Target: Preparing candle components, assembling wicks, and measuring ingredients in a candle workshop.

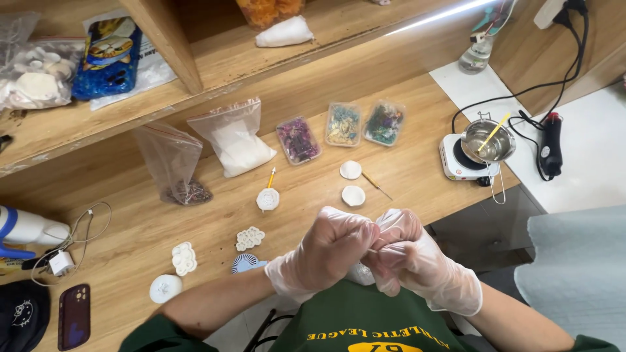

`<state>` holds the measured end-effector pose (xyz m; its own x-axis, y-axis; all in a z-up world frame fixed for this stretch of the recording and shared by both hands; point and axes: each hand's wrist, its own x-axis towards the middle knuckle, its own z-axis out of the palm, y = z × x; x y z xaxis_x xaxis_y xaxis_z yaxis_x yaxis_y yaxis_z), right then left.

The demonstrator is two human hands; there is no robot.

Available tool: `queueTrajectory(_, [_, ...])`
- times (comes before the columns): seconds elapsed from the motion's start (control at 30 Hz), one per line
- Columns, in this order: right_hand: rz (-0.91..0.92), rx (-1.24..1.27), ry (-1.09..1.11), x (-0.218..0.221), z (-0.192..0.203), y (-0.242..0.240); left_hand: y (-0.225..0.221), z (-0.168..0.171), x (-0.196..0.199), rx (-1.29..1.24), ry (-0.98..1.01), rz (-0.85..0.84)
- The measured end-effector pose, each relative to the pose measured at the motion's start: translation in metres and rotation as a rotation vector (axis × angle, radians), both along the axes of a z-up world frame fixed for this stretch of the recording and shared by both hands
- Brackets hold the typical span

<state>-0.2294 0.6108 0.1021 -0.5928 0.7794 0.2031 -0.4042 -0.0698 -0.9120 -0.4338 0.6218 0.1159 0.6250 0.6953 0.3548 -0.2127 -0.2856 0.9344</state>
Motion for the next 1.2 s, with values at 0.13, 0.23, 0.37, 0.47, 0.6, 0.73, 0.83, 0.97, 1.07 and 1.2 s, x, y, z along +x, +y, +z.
queueTrajectory(0.13, [0.062,-0.081,0.051,0.007,-0.010,0.017,0.013,-0.030,-0.001,0.315,0.049,0.218])
queueTrajectory(0.23, [0.049,-0.123,-0.016,0.014,-0.020,0.026,0.012,-0.039,-0.013,0.219,-0.008,0.359])
queueTrajectory(0.37, [-0.132,-0.323,-0.144,0.032,-0.067,0.039,-0.007,-0.062,-0.052,-0.333,-0.364,0.626])
queueTrajectory(0.47, [-0.173,-0.440,-0.393,0.054,-0.129,0.043,-0.037,-0.128,-0.081,-0.546,-0.520,0.915])
queueTrajectory(0.6, [-0.105,-0.490,-0.656,0.067,-0.228,0.023,-0.082,-0.324,-0.102,-0.792,-0.850,0.993])
queueTrajectory(0.73, [-0.060,-0.658,-0.632,0.053,-0.240,-0.025,-0.132,-0.496,-0.072,-1.331,-1.107,1.080])
queueTrajectory(0.83, [-0.031,-0.690,-0.598,0.044,-0.225,-0.055,-0.119,-0.552,-0.048,-1.434,-1.030,1.203])
queueTrajectory(0.97, [-0.119,-0.799,-0.435,0.074,-0.232,-0.104,-0.080,-0.620,-0.015,-1.453,-0.848,1.056])
queueTrajectory(1.07, [-0.104,-0.831,-0.352,0.140,-0.297,-0.148,-0.054,-0.686,0.014,-1.634,-0.805,1.268])
queueTrajectory(1.2, [-0.006,-1.021,-0.192,0.251,-0.465,-0.209,-0.032,-0.722,0.032,-1.636,-0.981,1.300])
